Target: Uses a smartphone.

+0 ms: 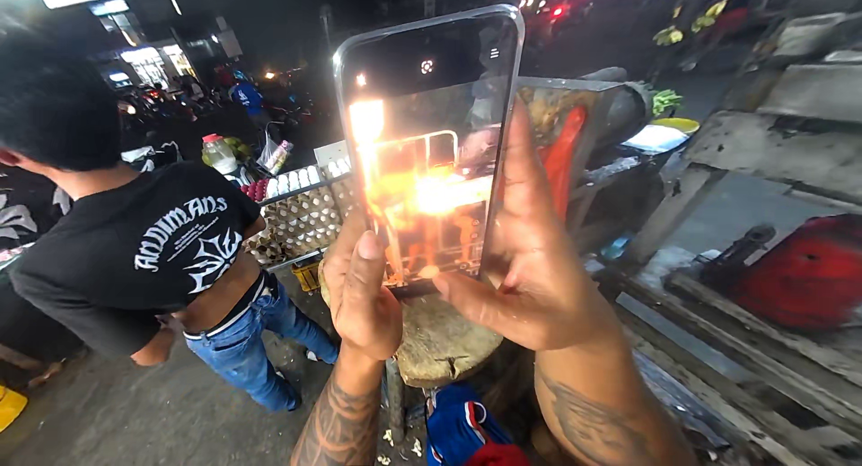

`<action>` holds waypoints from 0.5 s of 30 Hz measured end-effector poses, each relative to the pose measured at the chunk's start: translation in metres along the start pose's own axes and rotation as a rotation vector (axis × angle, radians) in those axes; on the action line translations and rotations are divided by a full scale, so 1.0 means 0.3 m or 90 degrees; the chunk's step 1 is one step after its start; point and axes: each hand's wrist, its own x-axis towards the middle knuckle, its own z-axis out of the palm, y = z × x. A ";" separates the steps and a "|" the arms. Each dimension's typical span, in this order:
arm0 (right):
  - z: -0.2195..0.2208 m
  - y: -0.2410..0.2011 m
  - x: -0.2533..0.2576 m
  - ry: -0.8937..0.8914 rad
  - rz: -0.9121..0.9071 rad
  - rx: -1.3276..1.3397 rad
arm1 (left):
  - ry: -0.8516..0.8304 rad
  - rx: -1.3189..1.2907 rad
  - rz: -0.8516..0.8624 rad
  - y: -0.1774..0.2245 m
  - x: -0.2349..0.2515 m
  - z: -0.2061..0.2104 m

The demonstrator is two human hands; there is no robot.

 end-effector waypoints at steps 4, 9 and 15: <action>0.001 -0.001 -0.003 0.002 0.006 0.000 | 0.005 -0.010 -0.002 0.002 -0.002 0.002; 0.002 0.000 -0.002 0.004 -0.006 -0.001 | 0.008 -0.016 -0.003 0.003 -0.002 0.004; 0.004 -0.001 -0.004 0.005 0.005 0.013 | 0.006 -0.033 -0.013 -0.001 -0.005 0.003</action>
